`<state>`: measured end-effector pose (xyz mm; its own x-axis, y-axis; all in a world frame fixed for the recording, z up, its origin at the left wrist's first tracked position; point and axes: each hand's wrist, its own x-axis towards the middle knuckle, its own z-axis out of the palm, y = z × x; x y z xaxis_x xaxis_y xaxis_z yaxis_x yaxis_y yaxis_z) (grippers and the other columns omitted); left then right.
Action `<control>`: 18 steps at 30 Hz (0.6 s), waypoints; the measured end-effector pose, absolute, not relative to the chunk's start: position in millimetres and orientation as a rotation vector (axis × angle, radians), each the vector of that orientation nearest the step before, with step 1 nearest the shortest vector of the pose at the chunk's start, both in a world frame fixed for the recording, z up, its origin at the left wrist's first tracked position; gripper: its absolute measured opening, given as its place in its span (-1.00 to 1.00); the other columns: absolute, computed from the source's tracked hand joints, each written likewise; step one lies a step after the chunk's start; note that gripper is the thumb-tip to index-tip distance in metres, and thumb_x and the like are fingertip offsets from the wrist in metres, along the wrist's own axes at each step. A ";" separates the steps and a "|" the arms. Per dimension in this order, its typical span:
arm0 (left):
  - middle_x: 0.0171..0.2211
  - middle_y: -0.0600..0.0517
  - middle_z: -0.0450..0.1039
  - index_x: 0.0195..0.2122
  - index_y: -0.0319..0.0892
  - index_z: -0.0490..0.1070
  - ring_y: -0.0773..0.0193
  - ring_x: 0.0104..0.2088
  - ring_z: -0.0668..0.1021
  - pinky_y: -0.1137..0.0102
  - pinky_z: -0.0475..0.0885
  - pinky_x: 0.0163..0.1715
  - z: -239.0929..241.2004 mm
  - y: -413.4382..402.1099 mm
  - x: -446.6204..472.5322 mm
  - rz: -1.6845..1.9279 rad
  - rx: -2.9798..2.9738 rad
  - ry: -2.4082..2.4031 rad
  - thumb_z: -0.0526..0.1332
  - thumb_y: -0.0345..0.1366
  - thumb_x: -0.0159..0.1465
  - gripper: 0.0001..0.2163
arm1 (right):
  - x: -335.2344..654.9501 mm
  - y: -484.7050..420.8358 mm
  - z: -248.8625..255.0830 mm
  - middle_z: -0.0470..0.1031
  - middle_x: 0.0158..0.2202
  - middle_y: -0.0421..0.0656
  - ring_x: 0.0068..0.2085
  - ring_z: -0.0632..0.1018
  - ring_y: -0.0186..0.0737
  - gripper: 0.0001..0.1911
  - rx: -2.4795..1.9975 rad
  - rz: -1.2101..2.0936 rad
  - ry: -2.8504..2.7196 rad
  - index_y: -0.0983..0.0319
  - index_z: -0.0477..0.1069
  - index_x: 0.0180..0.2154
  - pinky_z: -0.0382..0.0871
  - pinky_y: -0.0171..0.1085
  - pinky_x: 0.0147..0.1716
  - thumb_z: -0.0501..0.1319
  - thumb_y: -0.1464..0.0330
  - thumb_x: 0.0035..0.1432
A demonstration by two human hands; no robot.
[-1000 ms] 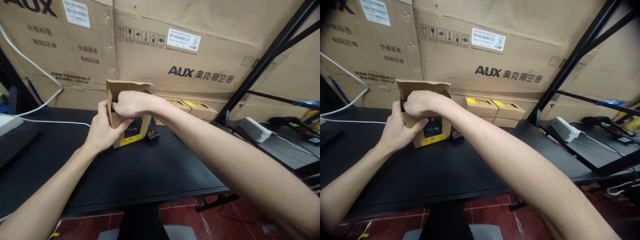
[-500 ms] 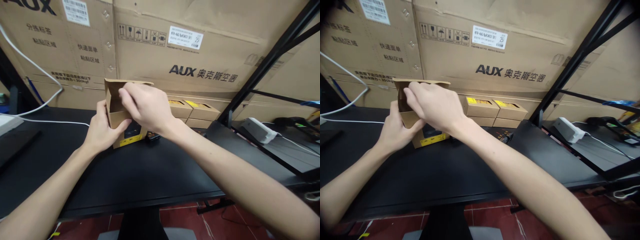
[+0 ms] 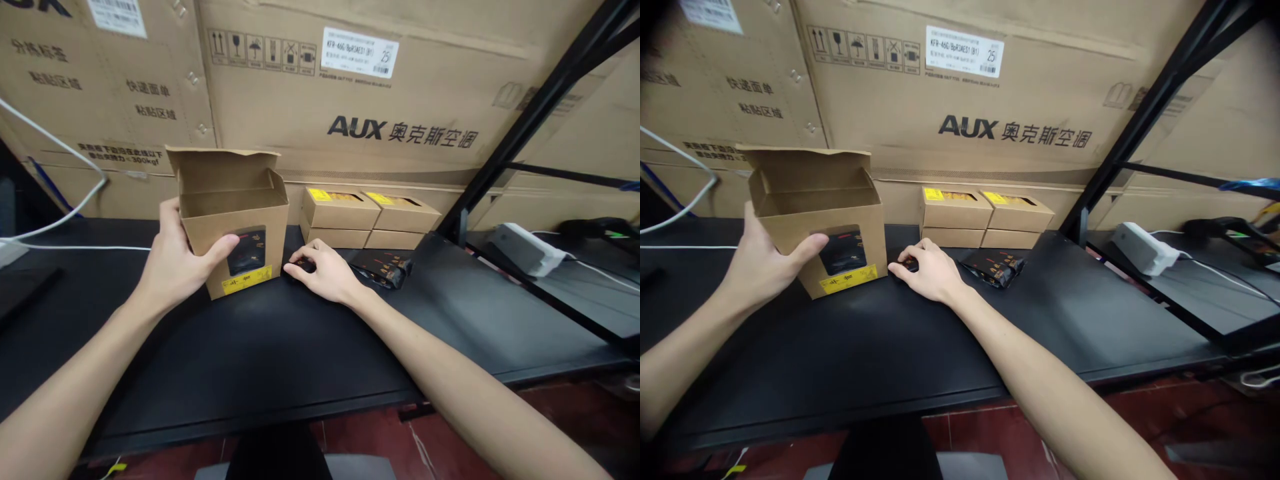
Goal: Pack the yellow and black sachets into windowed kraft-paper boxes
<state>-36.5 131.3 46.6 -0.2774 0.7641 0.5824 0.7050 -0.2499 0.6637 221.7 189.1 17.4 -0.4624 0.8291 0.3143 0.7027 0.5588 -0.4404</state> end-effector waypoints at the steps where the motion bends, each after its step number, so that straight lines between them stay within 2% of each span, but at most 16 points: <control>1: 0.11 -0.18 0.61 0.24 -0.09 0.19 -0.33 0.21 0.61 -0.15 0.61 0.11 45.5 131.9 -36.4 1.561 1.862 1.886 0.40 0.15 0.07 -0.20 | 219.9 187.2 19.7 0.54 -0.04 -0.04 0.02 0.59 -0.10 -0.66 -1.280 0.345 -2.282 0.17 0.60 -0.09 0.43 -0.11 0.09 0.30 0.05 0.34; 5: 0.09 -0.21 0.62 0.27 -0.07 0.21 -0.35 0.20 0.61 -0.13 0.66 0.01 38.5 135.0 -33.0 1.342 1.926 1.892 0.38 0.16 0.07 -0.20 | 217.0 182.3 27.6 0.63 -0.06 0.03 0.06 0.60 0.09 -0.59 -1.420 0.337 -2.265 0.22 0.51 -0.09 0.43 0.00 0.12 0.34 0.02 0.28; 9: 0.08 -0.25 0.63 0.28 -0.06 0.27 -0.38 0.18 0.62 -0.15 0.66 -0.02 31.4 138.5 -31.4 1.237 2.015 1.901 0.32 0.23 0.06 -0.18 | 221.7 182.5 27.2 0.65 -0.02 0.05 0.04 0.63 0.10 -0.64 -1.435 0.385 -2.218 0.24 0.45 -0.01 0.46 0.00 0.09 0.32 0.15 0.28; 13: 0.10 -0.28 0.61 0.36 -0.18 0.21 -0.43 0.23 0.58 -0.17 0.63 -0.02 29.5 139.3 -33.1 1.236 2.025 1.928 0.30 0.29 0.07 -0.07 | 224.0 184.2 23.2 0.56 0.11 0.05 0.14 0.59 0.02 -0.63 -1.359 0.368 -2.169 0.25 0.43 0.06 0.44 -0.03 0.18 0.32 0.28 0.26; 18: 0.15 -0.32 0.58 0.37 -0.19 0.23 -0.45 0.29 0.51 -0.20 0.61 0.03 31.8 139.1 -33.4 1.235 2.013 1.915 0.31 0.22 0.08 -0.09 | 222.7 183.5 23.0 0.41 0.24 0.14 0.25 0.54 0.06 -0.43 -1.366 0.398 -2.103 0.27 0.37 0.24 0.46 0.00 0.23 0.34 0.37 0.22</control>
<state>-33.4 139.1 31.8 -0.1207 0.8728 0.4729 0.7905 -0.2036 0.5776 222.7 183.5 23.0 -0.2964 0.9015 0.3153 0.7239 0.4274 -0.5415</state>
